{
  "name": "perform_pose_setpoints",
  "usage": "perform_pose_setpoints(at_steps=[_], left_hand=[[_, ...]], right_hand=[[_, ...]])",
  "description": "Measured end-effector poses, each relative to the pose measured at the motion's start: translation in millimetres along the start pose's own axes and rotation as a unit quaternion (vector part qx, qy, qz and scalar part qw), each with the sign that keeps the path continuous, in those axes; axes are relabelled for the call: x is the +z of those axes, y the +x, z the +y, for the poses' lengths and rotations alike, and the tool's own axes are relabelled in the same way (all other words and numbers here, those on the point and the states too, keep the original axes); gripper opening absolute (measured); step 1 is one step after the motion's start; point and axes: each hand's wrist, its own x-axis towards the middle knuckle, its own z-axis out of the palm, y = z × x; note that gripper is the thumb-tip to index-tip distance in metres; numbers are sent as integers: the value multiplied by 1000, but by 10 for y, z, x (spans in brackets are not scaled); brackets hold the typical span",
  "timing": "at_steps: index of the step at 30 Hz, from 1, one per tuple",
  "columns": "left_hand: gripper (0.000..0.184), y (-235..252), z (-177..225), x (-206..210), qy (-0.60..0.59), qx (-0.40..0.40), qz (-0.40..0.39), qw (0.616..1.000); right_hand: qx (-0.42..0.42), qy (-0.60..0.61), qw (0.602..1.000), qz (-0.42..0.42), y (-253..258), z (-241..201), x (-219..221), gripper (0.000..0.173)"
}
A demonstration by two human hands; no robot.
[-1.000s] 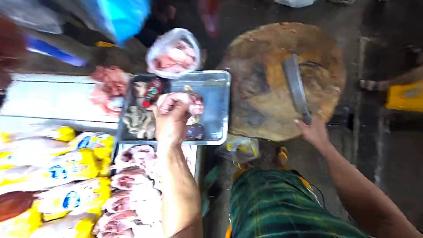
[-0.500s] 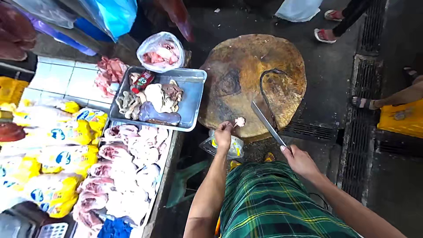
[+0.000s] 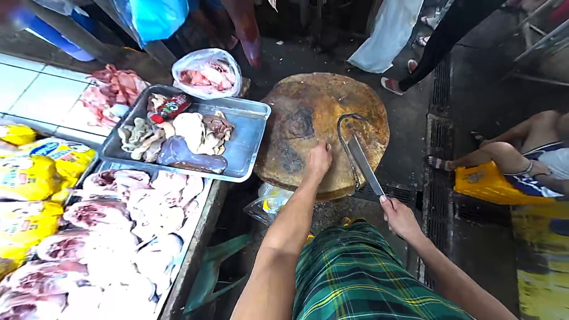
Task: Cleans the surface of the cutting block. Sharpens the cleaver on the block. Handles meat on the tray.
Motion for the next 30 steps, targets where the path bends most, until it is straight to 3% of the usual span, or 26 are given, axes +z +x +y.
perform_pose_setpoints(at_steps=[3, 5, 7, 10, 14, 18, 20, 22, 25, 27, 30], left_hand=[[39, -34, -64, 135, 2, 1, -38, 999], [53, -208, -221, 157, -40, 4, 4, 999], [49, -616, -382, 161, -91, -22, 55, 994], [35, -1159, -512, 151, -170, -136, 127, 968], [29, -1891, -677, 175, -247, -298, 182, 904], [29, -2895, -1132, 587, -260, -465, 192, 824], [34, -3493, -1278, 798, -264, -542, 197, 773], [38, -4080, -1332, 1026, -283, -610, 201, 713], [40, -4891, -1136, 1364, -314, -691, 174, 627], [39, -5132, -980, 1536, -334, -729, 191, 566], [37, -5117, -989, 1633, -393, -717, 254, 517]], right_hand=[[-59, -26, 997, 34, -8, -107, -115, 64], [-139, -52, 988, 52, 92, -182, -193, 61], [-194, -94, 976, 29, 274, -184, -236, 61], [-153, -208, 962, -90, 591, -373, -473, 69], [-212, -239, 942, -100, 835, -323, -666, 66], [-245, -317, 906, -139, 1181, -540, -968, 61], [-324, -363, 864, -131, 1438, -684, -1196, 60], [-387, -410, 818, -118, 1765, -840, -1333, 60], [-390, -482, 774, -129, 1996, -1123, -1449, 63], [-402, -462, 784, -103, 1992, -1212, -1546, 63], [-319, -315, 880, -156, 1736, -868, -1331, 61]])
